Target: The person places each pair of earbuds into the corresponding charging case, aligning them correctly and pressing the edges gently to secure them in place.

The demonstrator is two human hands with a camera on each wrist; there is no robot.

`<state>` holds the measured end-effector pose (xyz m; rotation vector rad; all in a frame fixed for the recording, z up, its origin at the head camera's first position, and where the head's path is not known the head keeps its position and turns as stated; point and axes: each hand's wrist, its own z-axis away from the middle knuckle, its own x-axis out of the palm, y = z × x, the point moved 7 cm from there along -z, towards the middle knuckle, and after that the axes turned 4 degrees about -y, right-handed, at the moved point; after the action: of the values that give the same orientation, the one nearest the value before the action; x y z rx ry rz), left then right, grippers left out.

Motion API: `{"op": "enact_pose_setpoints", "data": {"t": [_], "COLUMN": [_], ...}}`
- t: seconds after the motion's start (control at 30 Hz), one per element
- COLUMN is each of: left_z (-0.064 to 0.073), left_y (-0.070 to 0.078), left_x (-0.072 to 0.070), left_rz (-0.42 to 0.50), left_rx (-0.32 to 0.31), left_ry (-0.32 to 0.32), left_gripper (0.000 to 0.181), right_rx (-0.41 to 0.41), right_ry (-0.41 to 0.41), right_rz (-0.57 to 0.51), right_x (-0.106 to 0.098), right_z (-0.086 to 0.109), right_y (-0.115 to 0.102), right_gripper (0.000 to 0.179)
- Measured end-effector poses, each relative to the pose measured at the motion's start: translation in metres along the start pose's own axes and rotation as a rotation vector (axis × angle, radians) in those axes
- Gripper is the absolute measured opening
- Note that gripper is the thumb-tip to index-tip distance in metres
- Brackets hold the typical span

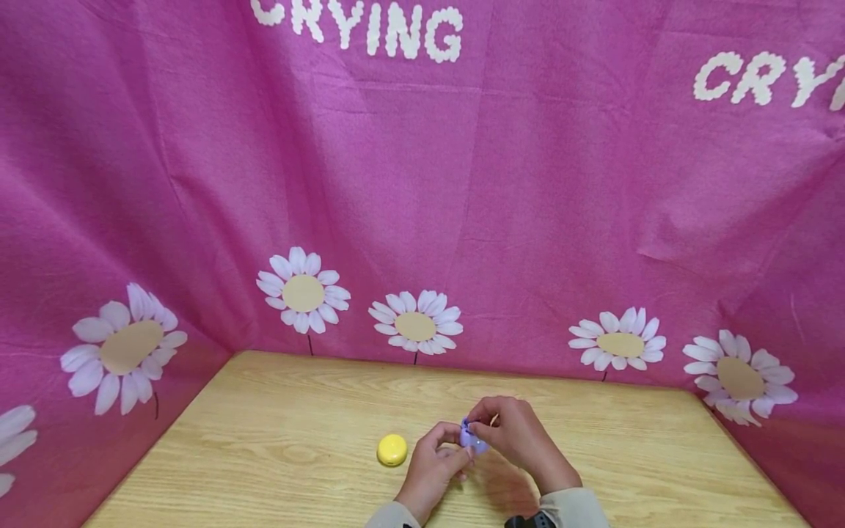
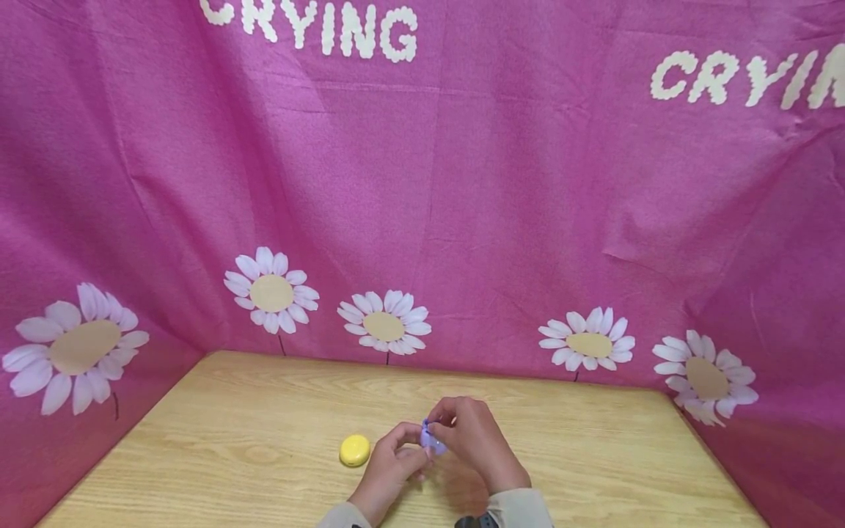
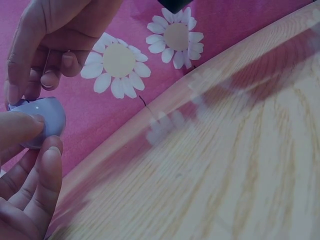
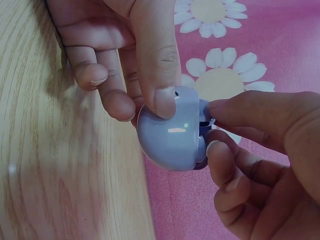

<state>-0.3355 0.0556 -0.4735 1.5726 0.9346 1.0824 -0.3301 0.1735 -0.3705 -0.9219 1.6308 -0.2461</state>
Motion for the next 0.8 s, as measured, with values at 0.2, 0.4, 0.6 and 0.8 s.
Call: {"op": "enact_pose_setpoints", "data": {"t": [0.2,0.4,0.6,0.8], "left_z": [0.0001,-0.0005,0.0007,0.0012], "left_y": [0.0003,0.0002,0.0019,0.0016], "left_x": [-0.0002,0.0001,0.0008,0.0009], "left_rz": [-0.001,-0.006,-0.012,-0.014], "left_rx": [-0.007,-0.006,-0.005,-0.005], "left_ry": [-0.001,-0.001,0.0,0.0], "left_gripper": [0.025,0.025,0.024,0.024], "right_rx": [0.015,0.026,0.024,0.026], "right_ry": [-0.004,-0.005,-0.007,-0.007], "right_rz": [0.004,0.017,0.009,0.006], "right_x": [0.0001,0.0004,0.001,0.0014], "right_z": [-0.0001,-0.001,-0.001,-0.0012], "right_y": [0.0001,0.0022,0.003,0.0033], "right_gripper": [0.009,0.009,0.008,0.007]}}
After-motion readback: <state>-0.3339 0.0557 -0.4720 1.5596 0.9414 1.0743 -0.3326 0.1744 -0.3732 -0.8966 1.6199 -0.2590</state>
